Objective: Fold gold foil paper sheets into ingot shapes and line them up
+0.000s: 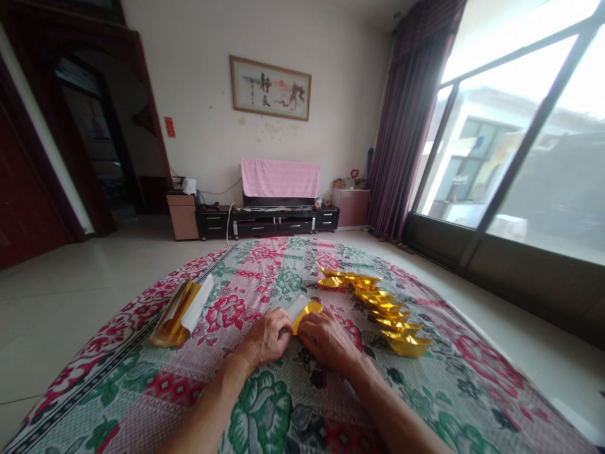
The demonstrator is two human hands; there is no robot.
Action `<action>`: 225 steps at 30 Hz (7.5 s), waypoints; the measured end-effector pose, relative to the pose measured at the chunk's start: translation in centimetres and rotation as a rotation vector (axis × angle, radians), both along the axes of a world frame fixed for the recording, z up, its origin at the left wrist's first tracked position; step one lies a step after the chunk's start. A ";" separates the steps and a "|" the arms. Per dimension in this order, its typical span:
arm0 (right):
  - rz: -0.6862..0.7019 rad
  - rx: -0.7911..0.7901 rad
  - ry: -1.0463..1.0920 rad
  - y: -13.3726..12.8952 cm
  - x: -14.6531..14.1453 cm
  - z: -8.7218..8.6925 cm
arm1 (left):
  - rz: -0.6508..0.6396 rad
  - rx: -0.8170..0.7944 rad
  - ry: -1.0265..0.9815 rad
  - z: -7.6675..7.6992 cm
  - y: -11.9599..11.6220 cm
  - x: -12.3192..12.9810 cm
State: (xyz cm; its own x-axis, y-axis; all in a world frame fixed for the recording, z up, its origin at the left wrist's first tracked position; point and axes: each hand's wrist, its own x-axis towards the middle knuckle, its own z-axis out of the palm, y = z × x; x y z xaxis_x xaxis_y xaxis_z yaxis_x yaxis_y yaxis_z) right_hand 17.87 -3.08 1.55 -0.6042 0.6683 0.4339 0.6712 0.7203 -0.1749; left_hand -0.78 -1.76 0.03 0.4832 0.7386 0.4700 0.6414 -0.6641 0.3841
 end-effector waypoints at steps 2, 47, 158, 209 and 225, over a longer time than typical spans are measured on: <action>0.001 0.015 -0.004 -0.2 -0.1 0.1 | 0.004 -0.032 -0.045 0.0 0.1 -0.1; -0.097 -0.047 0.101 0.1 -0.7 -0.7 | 0.028 -0.080 -0.024 0.5 0.1 -0.2; -0.342 -0.049 0.199 1.0 -1.8 -2.0 | 0.307 -0.128 0.011 -1.2 1.3 1.2; -0.324 -0.043 0.169 2.9 0.7 -2.1 | 0.308 0.121 0.194 1.5 -1.2 2.7; -0.360 -0.090 0.126 2.6 0.9 -1.7 | 0.093 0.119 0.192 0.8 -0.5 2.1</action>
